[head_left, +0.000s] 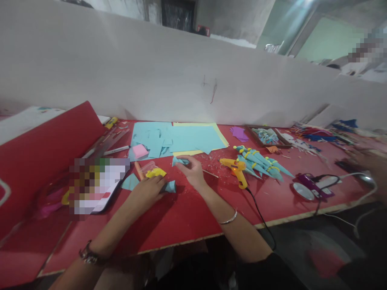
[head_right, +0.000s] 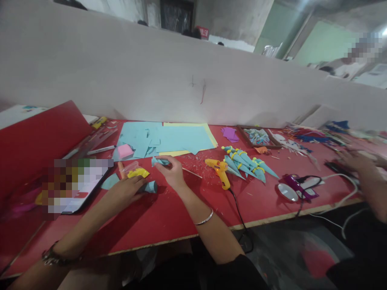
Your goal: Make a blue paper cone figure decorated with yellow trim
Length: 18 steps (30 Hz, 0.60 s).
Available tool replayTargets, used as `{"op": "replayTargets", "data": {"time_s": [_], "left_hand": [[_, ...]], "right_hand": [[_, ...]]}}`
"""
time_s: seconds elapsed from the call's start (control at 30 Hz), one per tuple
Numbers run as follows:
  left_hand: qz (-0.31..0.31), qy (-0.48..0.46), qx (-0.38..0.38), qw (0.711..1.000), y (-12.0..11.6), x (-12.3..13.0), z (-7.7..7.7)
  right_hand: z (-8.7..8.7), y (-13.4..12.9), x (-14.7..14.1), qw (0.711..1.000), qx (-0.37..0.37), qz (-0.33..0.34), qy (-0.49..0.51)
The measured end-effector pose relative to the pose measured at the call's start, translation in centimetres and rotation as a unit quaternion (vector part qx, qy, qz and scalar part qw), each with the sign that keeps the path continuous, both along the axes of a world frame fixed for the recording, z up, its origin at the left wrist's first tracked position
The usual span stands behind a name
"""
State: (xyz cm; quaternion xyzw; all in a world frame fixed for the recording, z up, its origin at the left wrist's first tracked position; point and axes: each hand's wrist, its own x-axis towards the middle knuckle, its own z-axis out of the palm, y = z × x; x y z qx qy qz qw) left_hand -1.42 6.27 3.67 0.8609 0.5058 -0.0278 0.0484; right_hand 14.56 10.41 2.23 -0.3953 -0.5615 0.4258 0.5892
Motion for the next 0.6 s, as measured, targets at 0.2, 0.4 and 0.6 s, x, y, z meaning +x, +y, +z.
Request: {"op": "replayTargets", "data": {"time_s": [0.2, 0.4, 0.6], "left_hand": [[0.029, -0.061, -0.027, 0.997, 0.5, -0.4, 0.6], [0.033, -0.188, -0.002, 0.982, 3.8, -0.8, 1.7], [0.092, -0.267, 0.046, 0.958, 5.9, 0.5, 0.1]], "right_hand": [[-0.2, 0.3, 0.2, 1.000, -0.016, -0.016, 0.016], [-0.6, 1.0, 0.6, 0.994, -0.056, -0.039, 0.086], [-1.1, 1.5, 0.9, 0.991, -0.060, -0.035, 0.115]]}}
